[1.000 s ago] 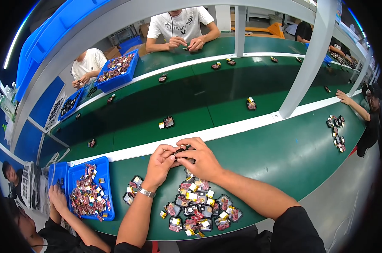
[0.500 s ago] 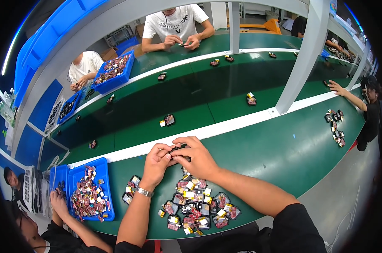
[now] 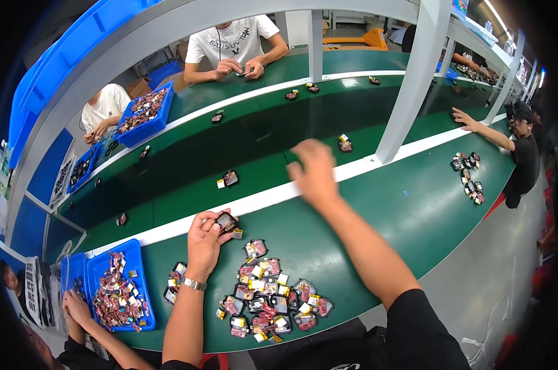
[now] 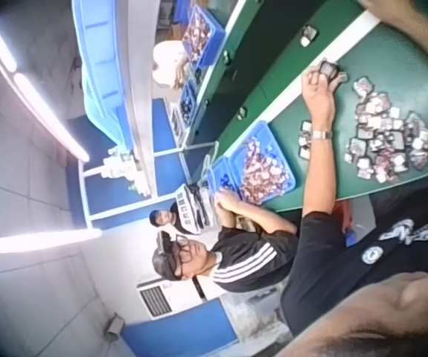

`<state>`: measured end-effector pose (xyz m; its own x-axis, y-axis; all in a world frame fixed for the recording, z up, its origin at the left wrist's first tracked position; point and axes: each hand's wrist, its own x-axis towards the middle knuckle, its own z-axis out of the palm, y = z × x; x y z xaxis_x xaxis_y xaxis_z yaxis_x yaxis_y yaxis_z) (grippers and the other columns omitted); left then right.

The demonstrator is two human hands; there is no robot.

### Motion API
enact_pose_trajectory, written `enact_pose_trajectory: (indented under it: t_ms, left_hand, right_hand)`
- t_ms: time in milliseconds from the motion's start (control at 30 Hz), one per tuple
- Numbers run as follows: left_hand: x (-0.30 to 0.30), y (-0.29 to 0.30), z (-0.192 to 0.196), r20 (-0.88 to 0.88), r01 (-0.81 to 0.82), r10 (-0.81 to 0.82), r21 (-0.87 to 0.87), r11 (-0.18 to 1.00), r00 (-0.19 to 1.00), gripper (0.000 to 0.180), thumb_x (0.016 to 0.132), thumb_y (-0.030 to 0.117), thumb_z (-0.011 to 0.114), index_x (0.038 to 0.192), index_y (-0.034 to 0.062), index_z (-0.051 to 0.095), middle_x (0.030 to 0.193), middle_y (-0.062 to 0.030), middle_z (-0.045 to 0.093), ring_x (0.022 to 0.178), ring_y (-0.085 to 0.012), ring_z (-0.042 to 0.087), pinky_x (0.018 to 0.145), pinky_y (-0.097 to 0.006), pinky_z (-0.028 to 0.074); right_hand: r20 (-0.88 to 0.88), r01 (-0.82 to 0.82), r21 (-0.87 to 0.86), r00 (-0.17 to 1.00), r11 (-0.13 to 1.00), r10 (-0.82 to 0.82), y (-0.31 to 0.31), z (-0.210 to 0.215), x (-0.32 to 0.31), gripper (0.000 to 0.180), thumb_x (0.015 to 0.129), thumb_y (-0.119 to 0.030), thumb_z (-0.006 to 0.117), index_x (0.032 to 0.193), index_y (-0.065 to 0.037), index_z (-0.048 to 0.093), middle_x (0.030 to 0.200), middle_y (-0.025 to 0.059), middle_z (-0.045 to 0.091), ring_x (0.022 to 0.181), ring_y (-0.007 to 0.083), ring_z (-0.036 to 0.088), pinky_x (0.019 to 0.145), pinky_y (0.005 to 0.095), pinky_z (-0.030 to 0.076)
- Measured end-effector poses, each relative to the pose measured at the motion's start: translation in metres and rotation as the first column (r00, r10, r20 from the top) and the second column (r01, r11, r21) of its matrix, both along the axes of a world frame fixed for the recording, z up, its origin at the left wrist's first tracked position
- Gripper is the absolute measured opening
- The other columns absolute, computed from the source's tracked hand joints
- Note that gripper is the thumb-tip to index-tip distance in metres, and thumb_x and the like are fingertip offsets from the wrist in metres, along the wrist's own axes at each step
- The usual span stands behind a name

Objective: Assembling small electronic components on a production line.

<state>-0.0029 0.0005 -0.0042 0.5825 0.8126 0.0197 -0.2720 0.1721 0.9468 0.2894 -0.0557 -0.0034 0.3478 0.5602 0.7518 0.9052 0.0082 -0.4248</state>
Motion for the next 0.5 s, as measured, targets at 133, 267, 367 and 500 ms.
enact_pose_trajectory:
  t_ms: [133, 267, 367, 500]
  left_hand:
    - [0.002, 0.002, 0.001, 0.012, 0.033, -0.034, 0.014, 0.999, 0.999, 0.019, 0.097, 0.000, 0.048, 0.115, 0.0063, 0.046, 0.132, -0.0193, 0.055, 0.111, -0.0306, 0.063, 0.082, -0.033, 0.060]
    - [0.011, 0.006, -0.008, 0.068, 0.116, -0.118, 0.020, 0.993, 0.991, 0.019, 0.097, 0.001, 0.049, 0.115, 0.0055, 0.046, 0.131, -0.0194, 0.055, 0.112, -0.0319, 0.063, 0.084, -0.034, 0.060]
    - [0.002, 0.005, -0.006, 0.062, 0.094, -0.095, 0.013, 0.995, 0.994, 0.018, 0.097, 0.002, 0.049, 0.115, 0.0049, 0.047, 0.131, -0.0194, 0.056, 0.113, -0.0329, 0.062, 0.085, -0.036, 0.059]
    - [-0.002, 0.007, -0.003, 0.071, 0.092, -0.093, 0.014, 0.996, 0.993, 0.017, 0.098, 0.002, 0.048, 0.114, 0.0046, 0.047, 0.131, -0.0191, 0.056, 0.114, -0.0323, 0.062, 0.086, -0.036, 0.059]
  right_hand:
    - [-0.071, 0.410, -0.255, 0.895, 0.876, -0.440, -0.012, -0.020, 0.091, 0.062, 0.080, -0.024, 0.075, 0.132, -0.003, 0.048, 0.127, 0.0202, 0.048, 0.116, 0.0401, 0.047, 0.093, 0.0511, 0.043]
    - [0.035, 0.492, -0.343, 0.858, 0.800, -0.512, -0.009, -0.032, 0.121, 0.051, 0.082, -0.016, 0.071, 0.127, -0.001, 0.052, 0.118, 0.0182, 0.056, 0.107, 0.0376, 0.050, 0.090, 0.0456, 0.044]
    - [-0.085, 0.304, -0.238, 0.940, 0.922, -0.331, -0.011, -0.024, 0.091, 0.047, 0.080, -0.008, 0.067, 0.124, 0.000, 0.054, 0.110, 0.0188, 0.060, 0.102, 0.0369, 0.053, 0.089, 0.0440, 0.045]
    - [-0.169, -0.147, -0.122, 0.978, 0.982, 0.125, -0.024, -0.013, 0.001, 0.046, 0.076, -0.007, 0.066, 0.121, 0.001, 0.057, 0.103, 0.0190, 0.063, 0.094, 0.0363, 0.056, 0.088, 0.0426, 0.046]
